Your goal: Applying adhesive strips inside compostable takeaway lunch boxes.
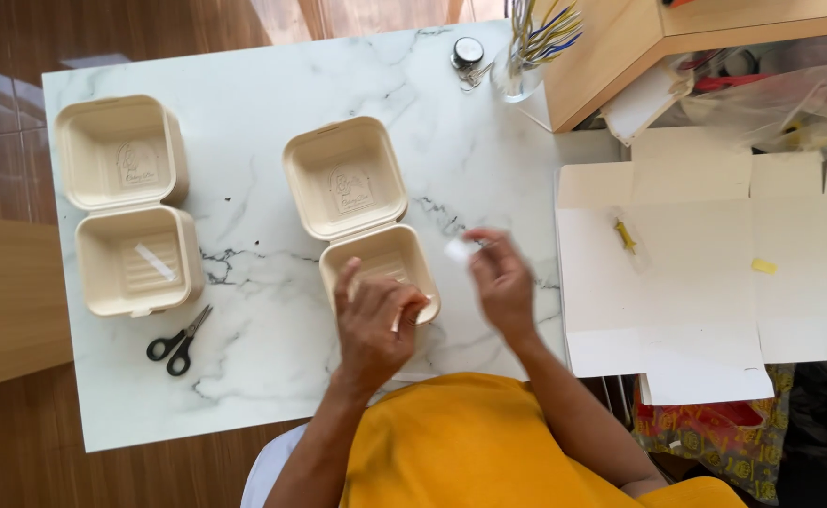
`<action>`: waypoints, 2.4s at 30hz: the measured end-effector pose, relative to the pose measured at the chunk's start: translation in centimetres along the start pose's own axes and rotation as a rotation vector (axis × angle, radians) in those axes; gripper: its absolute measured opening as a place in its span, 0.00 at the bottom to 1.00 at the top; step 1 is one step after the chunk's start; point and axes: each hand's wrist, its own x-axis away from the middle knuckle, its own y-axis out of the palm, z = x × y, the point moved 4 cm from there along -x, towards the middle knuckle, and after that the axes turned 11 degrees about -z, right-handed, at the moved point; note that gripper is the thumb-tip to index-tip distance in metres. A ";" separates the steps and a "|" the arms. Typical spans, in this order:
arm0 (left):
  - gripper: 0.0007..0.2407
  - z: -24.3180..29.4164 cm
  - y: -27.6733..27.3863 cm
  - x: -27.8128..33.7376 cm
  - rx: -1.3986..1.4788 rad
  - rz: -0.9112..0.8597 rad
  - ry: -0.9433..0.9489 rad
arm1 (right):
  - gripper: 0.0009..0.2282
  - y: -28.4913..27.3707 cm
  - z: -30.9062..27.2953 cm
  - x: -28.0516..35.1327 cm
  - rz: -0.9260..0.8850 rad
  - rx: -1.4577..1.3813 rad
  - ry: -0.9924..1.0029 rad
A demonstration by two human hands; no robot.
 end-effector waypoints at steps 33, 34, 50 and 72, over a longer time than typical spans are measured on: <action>0.27 -7.2 5.9 0.0 -0.354 -0.734 -0.560 | 0.17 3.0 4.3 0.7 -0.303 0.457 0.074; 0.27 -7.3 5.2 -0.5 -0.355 -0.732 -0.560 | 0.17 3.0 3.9 0.7 -0.303 0.458 0.073; 0.11 -8.7 5.1 4.1 -0.316 -0.504 -0.370 | 0.17 2.5 5.1 0.7 -0.326 0.397 0.114; 0.28 -6.6 8.0 6.7 -0.352 -0.490 -0.114 | 0.21 1.7 5.1 0.5 -0.253 -0.010 0.114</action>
